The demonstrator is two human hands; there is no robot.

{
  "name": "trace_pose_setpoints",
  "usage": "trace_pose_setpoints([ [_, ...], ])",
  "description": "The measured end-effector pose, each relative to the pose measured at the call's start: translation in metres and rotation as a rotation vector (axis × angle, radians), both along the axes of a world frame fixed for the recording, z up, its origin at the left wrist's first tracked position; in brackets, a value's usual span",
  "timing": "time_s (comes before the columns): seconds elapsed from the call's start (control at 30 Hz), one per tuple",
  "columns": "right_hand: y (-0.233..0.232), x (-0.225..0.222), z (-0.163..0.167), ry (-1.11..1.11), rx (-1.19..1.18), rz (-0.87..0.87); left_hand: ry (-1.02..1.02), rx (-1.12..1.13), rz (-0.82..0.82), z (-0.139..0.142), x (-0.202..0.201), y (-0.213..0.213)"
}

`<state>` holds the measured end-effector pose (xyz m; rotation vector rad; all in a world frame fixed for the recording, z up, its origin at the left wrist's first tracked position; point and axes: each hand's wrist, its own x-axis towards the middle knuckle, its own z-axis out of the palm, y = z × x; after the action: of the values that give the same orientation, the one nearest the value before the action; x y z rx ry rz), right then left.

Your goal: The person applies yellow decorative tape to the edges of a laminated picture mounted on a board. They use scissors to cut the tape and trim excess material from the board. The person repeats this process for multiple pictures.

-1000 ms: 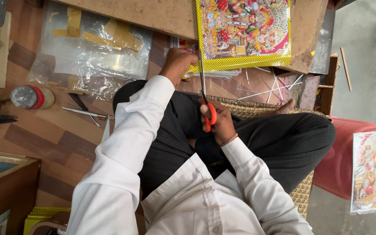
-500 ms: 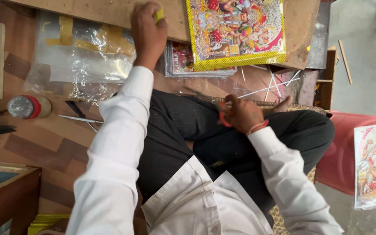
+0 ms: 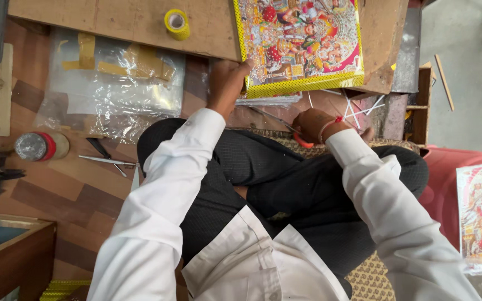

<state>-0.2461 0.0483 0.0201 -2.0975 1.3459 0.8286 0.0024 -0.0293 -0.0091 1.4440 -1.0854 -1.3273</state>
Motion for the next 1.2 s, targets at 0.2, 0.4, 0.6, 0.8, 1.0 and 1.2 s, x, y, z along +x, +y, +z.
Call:
trace_pose_setpoints([
  [0.2,0.014,0.071,0.029,-0.787,-0.915,-0.326,0.353,0.088,0.025,-0.007,-0.005,-0.017],
  [0.4,0.007,0.129,0.032,-0.609,-1.196,-0.515,0.379,0.175,-0.121,-0.014,-0.008,-0.002],
  [0.6,0.020,0.132,0.034,-0.577,-1.294,-0.512,0.491,0.162,-0.187,-0.005,-0.013,0.000],
  [0.8,0.035,0.057,0.035,-1.642,-0.403,-2.142,0.559,0.102,-0.344,0.005,-0.028,0.006],
  [1.0,-0.002,0.009,-0.003,-2.310,0.159,-1.794,0.718,0.076,-0.339,0.010,-0.036,0.041],
  [1.2,0.003,-0.007,0.054,-2.052,-0.317,-1.430,-0.195,-0.253,-0.265,0.053,-0.024,0.063],
])
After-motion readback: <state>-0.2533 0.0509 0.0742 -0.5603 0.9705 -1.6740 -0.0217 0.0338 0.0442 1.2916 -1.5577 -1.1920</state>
